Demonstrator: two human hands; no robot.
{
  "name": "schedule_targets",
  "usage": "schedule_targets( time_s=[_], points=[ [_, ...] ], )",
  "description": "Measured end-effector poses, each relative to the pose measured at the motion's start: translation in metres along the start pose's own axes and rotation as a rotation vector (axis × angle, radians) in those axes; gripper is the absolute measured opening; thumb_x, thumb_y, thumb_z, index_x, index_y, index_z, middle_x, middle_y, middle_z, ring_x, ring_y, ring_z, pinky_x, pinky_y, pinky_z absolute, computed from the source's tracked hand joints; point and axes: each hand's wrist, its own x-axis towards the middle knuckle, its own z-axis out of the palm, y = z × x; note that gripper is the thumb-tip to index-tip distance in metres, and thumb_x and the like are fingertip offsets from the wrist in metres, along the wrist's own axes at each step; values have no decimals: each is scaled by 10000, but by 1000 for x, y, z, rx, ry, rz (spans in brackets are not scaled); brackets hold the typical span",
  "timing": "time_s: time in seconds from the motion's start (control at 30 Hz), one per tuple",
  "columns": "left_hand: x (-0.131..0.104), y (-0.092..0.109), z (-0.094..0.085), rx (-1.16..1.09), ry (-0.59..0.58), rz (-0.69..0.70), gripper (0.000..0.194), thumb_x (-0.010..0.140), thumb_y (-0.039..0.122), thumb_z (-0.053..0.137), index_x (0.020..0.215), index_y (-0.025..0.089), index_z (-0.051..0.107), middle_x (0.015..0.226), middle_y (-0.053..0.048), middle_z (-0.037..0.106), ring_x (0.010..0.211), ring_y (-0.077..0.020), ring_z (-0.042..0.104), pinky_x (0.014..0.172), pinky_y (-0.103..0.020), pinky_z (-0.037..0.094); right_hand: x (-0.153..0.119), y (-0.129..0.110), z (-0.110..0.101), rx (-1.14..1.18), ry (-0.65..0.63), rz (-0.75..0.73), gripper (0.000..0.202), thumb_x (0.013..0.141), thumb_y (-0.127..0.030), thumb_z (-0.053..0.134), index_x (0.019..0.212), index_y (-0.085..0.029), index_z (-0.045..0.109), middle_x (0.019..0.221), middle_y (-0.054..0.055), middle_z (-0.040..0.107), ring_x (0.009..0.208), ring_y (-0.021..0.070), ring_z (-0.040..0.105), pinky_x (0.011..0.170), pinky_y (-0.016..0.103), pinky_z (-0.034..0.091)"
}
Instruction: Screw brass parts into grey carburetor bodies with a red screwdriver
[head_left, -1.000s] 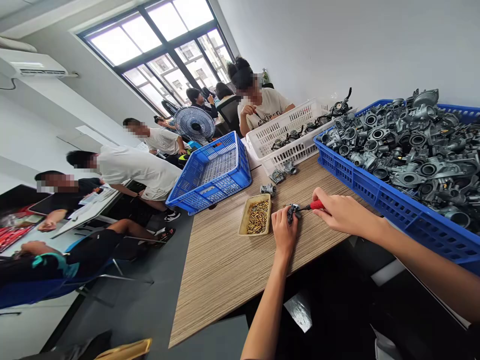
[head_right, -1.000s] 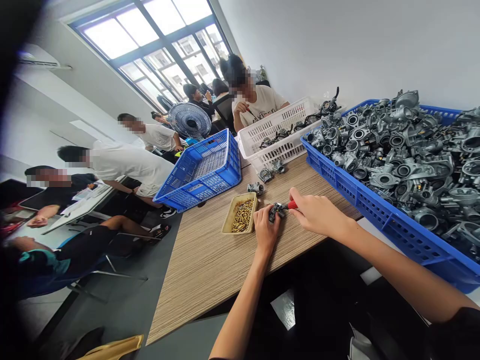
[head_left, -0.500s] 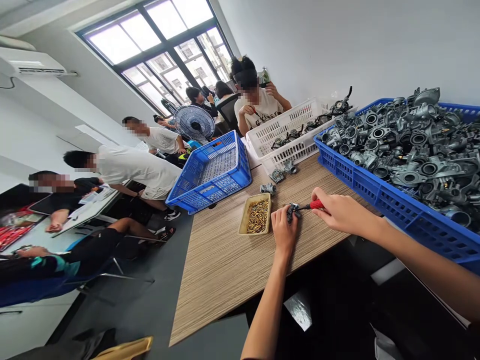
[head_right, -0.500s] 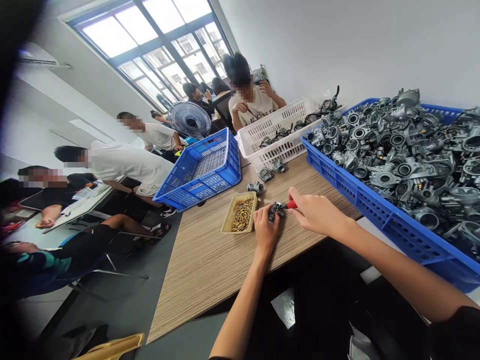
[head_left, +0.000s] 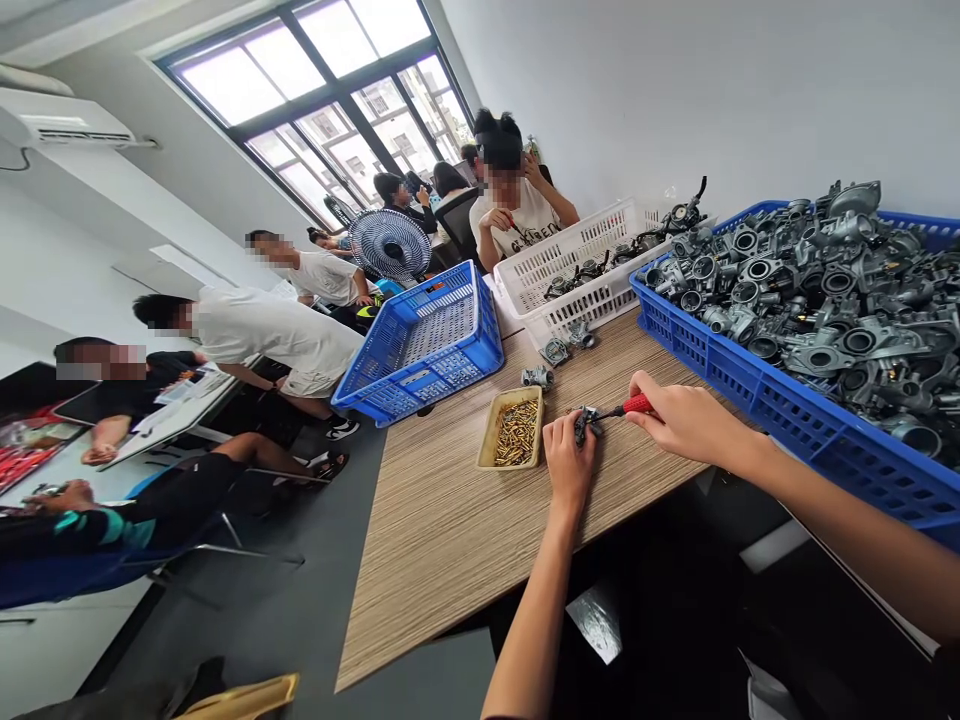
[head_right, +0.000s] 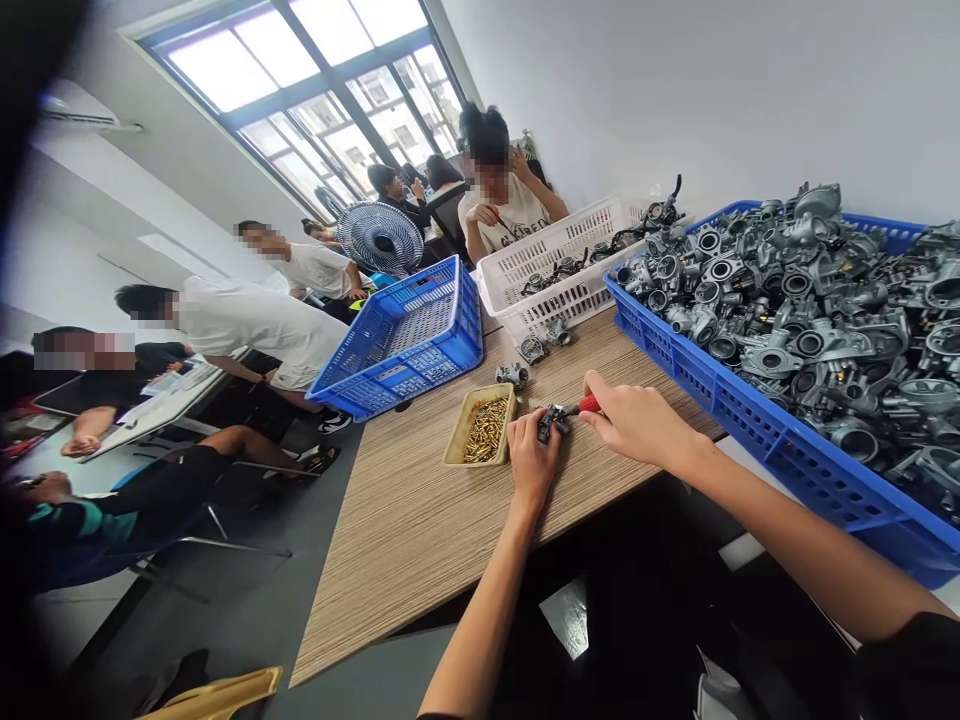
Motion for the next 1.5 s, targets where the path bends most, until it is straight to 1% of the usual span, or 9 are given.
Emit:
schedule_targets(
  time_s=[0.27, 0.57, 0.8, 0.97, 1.13, 1.23, 1.3, 1.4, 1.5],
  points=[
    [0, -1, 0, -13, 5, -2, 228, 995, 194, 617, 1218, 208, 661, 1113, -93, 724, 1029, -264, 589, 950, -399, 503, 2, 1, 4, -32, 15, 40, 169, 1057, -371, 553, 1139, -232, 503, 827, 31, 762, 774, 272, 747, 612, 296, 307],
    [0, -2, 0, -37, -7, -19, 224, 994, 203, 606, 1211, 221, 654, 1114, -90, 712, 1047, -258, 596, 961, -401, 503, 7, 15, 7, 65, 76, 24, 157, 1022, -390, 563, 1091, -262, 506, 725, -15, 717, 653, 236, 688, 598, 276, 314],
    [2, 1, -2, -79, 42, -72, 230, 982, 237, 606, 1210, 216, 628, 1152, -99, 674, 1098, -254, 599, 1000, -396, 502, 11, 22, 11, 166, 213, 60, 214, 994, -455, 539, 1076, -259, 525, 720, -5, 700, 584, 221, 652, 590, 281, 345],
    [4, 1, -4, -93, 41, -162, 243, 985, 202, 535, 1212, 215, 621, 1156, -105, 665, 1111, -258, 608, 1010, -409, 504, 17, 33, 30, 172, 255, 120, 269, 989, -481, 527, 1110, -242, 542, 717, 9, 695, 568, 225, 643, 599, 290, 379],
    [5, -2, -2, -152, 44, -233, 253, 985, 219, 525, 1221, 209, 616, 1154, -108, 665, 1128, -258, 625, 1033, -421, 515, 23, 52, 60, 211, 209, 127, 271, 992, -483, 531, 1112, -241, 542, 749, 12, 710, 627, 229, 676, 635, 295, 425],
    [4, -6, 2, -200, 49, -286, 305, 995, 254, 528, 1286, 185, 588, 1224, -130, 678, 1167, -265, 638, 1063, -434, 516, 25, 61, 76, 215, 170, 128, 283, 1007, -475, 525, 1148, -230, 543, 807, 30, 740, 684, 233, 701, 667, 300, 454],
    [4, -10, 5, -243, 46, -330, 352, 1004, 285, 531, 1334, 166, 566, 1273, -150, 686, 1183, -271, 655, 1068, -443, 523, 25, 64, 83, 167, 143, 137, 307, 1022, -462, 513, 1200, -214, 544, 832, 44, 751, 706, 241, 704, 676, 306, 454],
    [5, -14, 9, -313, 19, -385, 349, 1020, 321, 525, 1326, 162, 580, 1246, -150, 716, 1142, -266, 692, 1036, -438, 549, 24, 65, 90, 11, 95, 172, 338, 1040, -437, 497, 1261, -191, 564, 892, 74, 760, 747, 252, 697, 681, 313, 437],
    [7, -16, 10, -371, 3, -396, 291, 1026, 323, 527, 1260, 179, 622, 1197, -130, 740, 1109, -254, 711, 1014, -425, 563, 26, 68, 94, -136, 97, 159, 295, 1043, -415, 486, 1167, -185, 623, 1005, 115, 738, 887, 265, 673, 732, 327, 451]
  ],
)
